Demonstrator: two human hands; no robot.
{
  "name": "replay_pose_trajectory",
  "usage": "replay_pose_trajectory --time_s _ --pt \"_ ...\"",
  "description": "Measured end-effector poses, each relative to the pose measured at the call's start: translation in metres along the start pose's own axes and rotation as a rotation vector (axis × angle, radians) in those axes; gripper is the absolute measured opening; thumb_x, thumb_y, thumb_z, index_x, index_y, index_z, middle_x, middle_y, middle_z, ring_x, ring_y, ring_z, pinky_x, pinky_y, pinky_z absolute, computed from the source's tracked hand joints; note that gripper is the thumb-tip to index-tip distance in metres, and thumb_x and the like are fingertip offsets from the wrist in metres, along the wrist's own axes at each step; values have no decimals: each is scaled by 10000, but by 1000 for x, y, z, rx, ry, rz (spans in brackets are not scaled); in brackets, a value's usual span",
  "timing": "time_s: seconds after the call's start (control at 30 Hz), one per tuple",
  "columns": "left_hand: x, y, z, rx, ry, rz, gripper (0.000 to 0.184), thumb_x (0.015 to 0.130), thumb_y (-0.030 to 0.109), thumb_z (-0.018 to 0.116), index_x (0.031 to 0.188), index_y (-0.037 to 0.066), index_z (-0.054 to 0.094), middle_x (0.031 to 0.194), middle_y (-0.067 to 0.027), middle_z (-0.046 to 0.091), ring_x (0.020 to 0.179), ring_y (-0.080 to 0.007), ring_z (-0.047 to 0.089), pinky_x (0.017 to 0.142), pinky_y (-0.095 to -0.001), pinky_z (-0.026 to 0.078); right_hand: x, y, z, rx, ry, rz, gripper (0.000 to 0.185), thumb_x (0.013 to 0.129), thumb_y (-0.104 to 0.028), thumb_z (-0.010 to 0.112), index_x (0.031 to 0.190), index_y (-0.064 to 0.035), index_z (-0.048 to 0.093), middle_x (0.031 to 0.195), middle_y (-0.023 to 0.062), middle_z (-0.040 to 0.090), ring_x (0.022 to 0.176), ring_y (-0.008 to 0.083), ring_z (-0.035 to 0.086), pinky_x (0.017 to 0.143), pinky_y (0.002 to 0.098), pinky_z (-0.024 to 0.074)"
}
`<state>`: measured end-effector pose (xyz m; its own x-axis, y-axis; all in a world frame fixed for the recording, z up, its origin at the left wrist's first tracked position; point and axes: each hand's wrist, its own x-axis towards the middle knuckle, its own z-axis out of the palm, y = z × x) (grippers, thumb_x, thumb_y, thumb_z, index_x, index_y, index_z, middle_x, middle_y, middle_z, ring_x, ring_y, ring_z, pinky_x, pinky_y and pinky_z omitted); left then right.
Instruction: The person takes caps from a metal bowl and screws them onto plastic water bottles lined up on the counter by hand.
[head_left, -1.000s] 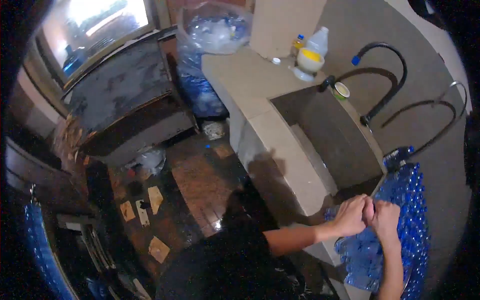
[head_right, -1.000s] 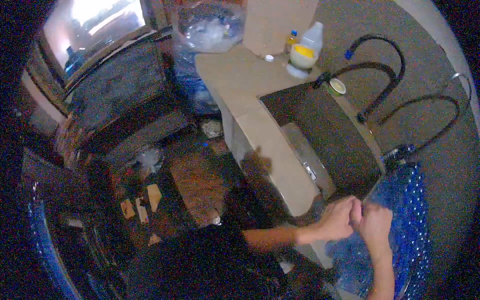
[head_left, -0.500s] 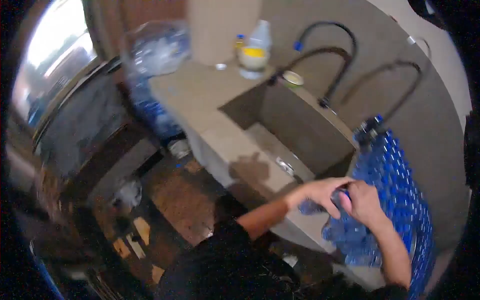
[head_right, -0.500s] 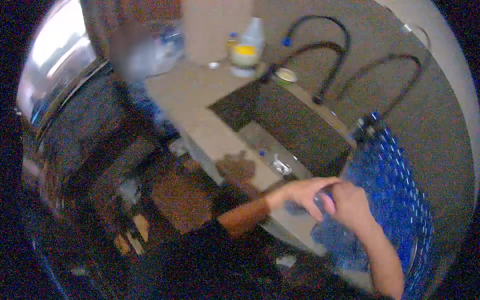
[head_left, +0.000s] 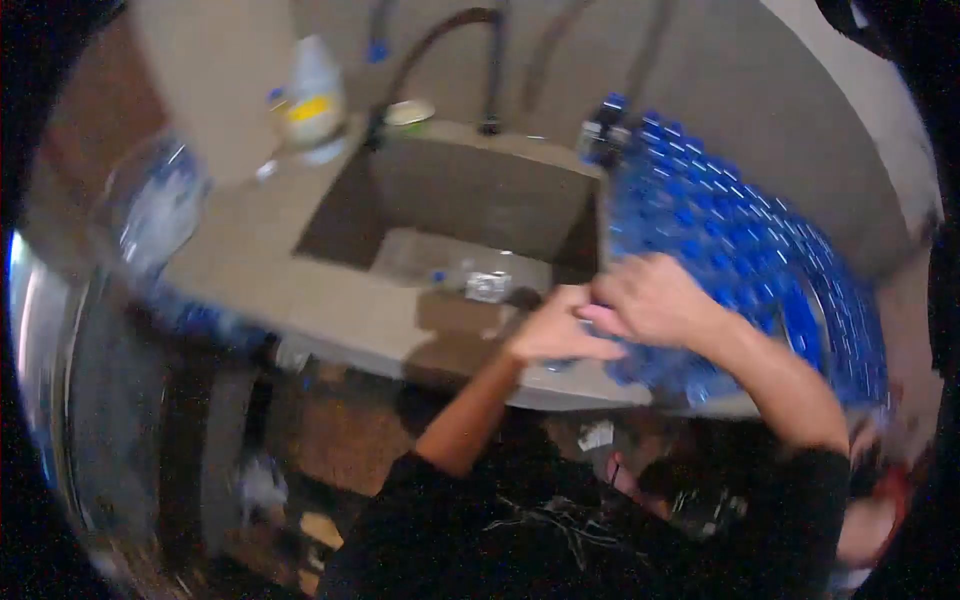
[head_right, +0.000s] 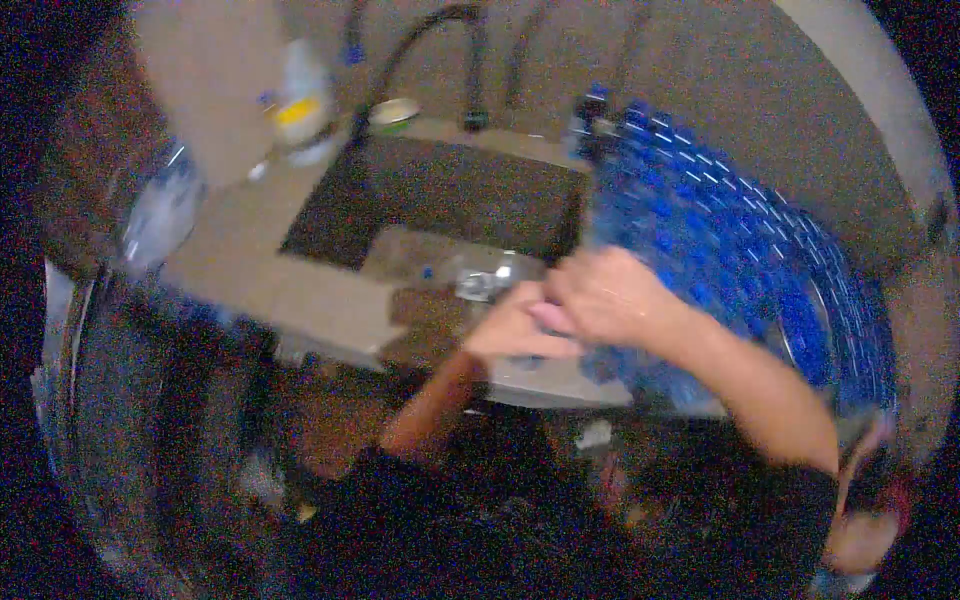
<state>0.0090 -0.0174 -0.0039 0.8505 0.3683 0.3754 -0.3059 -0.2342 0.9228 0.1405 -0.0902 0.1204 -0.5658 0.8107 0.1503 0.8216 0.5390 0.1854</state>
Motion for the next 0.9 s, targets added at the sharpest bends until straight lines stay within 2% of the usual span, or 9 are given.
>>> replay_pose_trajectory --time_s 0.1,0.23,0.3,0.43,0.53,0.63,0.67,0.8,0.9 --pt "-10 -26 -3 77 75 61 468 657 259 828 1026 34 648 929 -57 704 830 -150 648 774 -331 514 5 -13 29 -62 89 157 372 864 -305 562 551 -105 560 564 112 574 521 306 590 448 422 471" --pt "-16 -29 26 310 511 -24 414 687 265 792 1000 33 653 925 -70 691 846 -121 618 754 -325 500 2 -16 42 78 219 205 301 859 -321 571 687 -74 571 650 115 610 584 303 626 504 410 510" --pt "1 -28 30 17 622 -3 416 677 253 787 999 31 646 920 -72 679 867 -122 605 757 -322 491 -11 -9 31 35 262 267 334 871 -371 574 757 -57 568 692 123 619 612 314 633 541 411 516" --pt "15 69 28 168 408 75 492 658 211 793 1076 23 614 951 -79 652 922 -166 599 818 -324 476 -47 -23 -30 156 475 280 410 886 -422 591 862 -14 561 762 172 615 697 355 633 618 417 508" --pt "57 142 62 471 314 461 651 651 212 804 1214 11 546 1135 -115 603 1067 -233 573 949 -350 436 -86 -5 -107 238 496 295 328 880 -323 637 939 0 640 797 209 618 710 377 623 624 404 500" --pt "73 170 79 723 310 642 886 643 324 833 1348 -19 419 1350 -161 486 1281 -288 448 1087 -393 323 -145 34 -167 199 564 618 307 864 -313 676 911 -10 682 670 52 634 584 102 577 504 279 444" --pt "72 170 88 752 336 675 873 653 304 819 1355 -17 412 1361 -166 480 1291 -296 441 1091 -401 319 -169 37 -191 242 617 703 302 887 -296 650 931 1 682 711 70 650 605 115 615 523 265 490" --pt "61 146 120 752 180 450 704 598 220 829 1220 13 573 1253 -171 562 1163 -320 545 1006 -394 411 -236 48 -240 48 695 1135 293 904 -270 627 936 15 687 730 79 657 603 124 638 515 240 520" --pt "66 134 166 849 130 347 656 595 188 832 1195 59 601 1234 -167 571 1156 -350 555 979 -422 452 -317 101 -216 42 654 1042 297 883 -286 649 910 7 683 698 64 643 573 115 573 502 265 458"
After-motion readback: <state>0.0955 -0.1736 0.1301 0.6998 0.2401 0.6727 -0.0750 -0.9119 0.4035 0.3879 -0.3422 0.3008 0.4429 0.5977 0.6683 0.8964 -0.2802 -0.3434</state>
